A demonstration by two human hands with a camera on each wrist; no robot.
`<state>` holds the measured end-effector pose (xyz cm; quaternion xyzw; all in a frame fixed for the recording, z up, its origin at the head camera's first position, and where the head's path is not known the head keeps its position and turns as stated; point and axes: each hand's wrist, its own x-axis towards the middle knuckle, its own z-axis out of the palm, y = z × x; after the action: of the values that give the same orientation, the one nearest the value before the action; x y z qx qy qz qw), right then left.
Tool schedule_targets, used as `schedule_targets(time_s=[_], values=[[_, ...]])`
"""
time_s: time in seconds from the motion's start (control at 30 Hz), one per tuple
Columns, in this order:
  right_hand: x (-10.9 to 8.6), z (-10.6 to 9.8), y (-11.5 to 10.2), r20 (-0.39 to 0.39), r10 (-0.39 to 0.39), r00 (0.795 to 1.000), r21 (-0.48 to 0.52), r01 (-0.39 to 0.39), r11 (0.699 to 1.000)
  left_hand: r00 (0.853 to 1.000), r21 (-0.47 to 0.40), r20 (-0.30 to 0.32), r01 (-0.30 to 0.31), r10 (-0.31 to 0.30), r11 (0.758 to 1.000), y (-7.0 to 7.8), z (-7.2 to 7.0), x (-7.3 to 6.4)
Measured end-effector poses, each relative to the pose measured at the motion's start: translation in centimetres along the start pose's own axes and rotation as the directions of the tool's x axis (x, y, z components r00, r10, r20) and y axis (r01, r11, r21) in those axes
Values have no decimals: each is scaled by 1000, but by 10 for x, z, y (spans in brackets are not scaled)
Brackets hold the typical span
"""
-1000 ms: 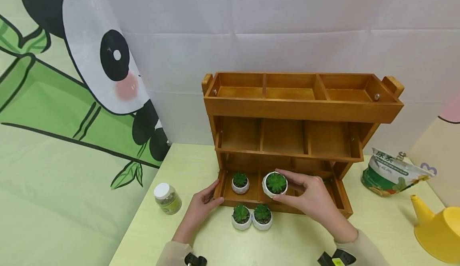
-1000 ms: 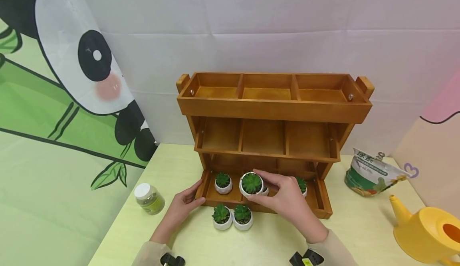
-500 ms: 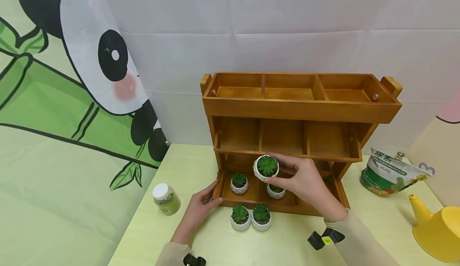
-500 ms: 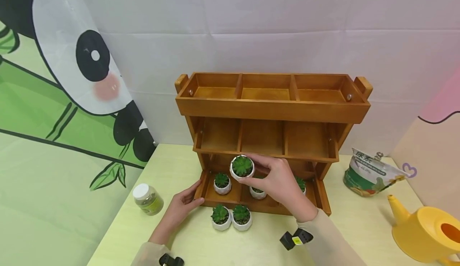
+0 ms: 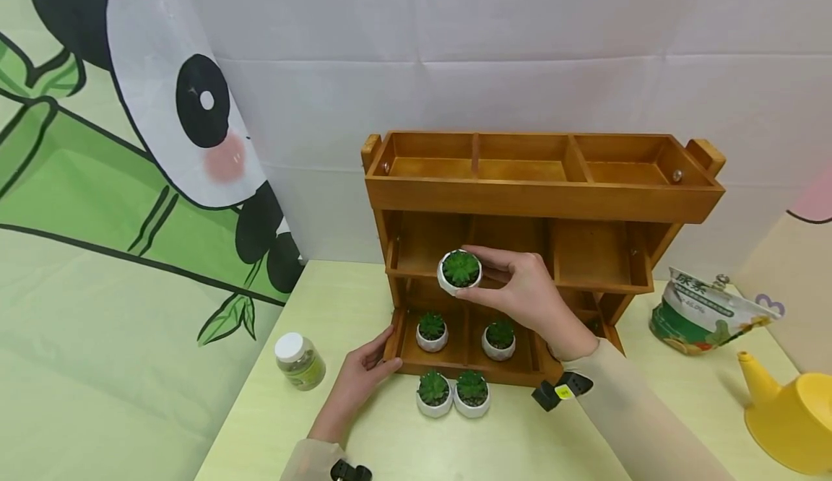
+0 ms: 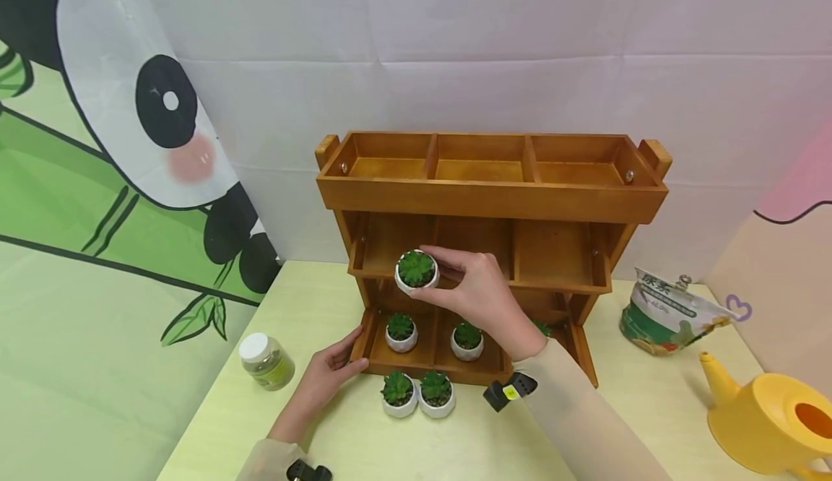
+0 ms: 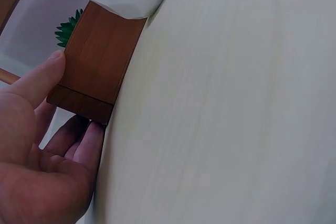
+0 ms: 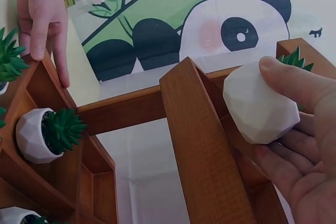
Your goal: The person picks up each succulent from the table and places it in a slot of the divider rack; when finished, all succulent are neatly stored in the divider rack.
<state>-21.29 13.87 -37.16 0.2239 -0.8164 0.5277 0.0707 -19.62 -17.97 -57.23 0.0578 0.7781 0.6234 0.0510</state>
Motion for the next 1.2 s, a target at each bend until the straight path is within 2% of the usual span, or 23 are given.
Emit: schedule_targets(time_s=[0.17, 0.5, 0.73, 0.93, 1.2], values=[[12, 3, 0, -2, -23, 1000, -7, 23, 1000, 1000, 0, -3, -1, 1, 1000, 0, 0, 0], [32, 12, 4, -35, -9, 999, -67, 6, 998, 1000, 13, 1, 2, -2, 1000, 0, 0, 0], [44, 19, 1, -37, -59, 998, -74, 57, 996, 1000, 13, -2, 2, -2, 1000, 1, 1, 0], [53, 26, -1, -37, -91, 995, -160, 84, 984, 1000, 19, -3, 5, -5, 1000, 1, 1, 0], [64, 35, -5, -26, -88, 996, -270, 78, 960, 1000, 31, -9, 13, -13, 999, 1, 1, 0]])
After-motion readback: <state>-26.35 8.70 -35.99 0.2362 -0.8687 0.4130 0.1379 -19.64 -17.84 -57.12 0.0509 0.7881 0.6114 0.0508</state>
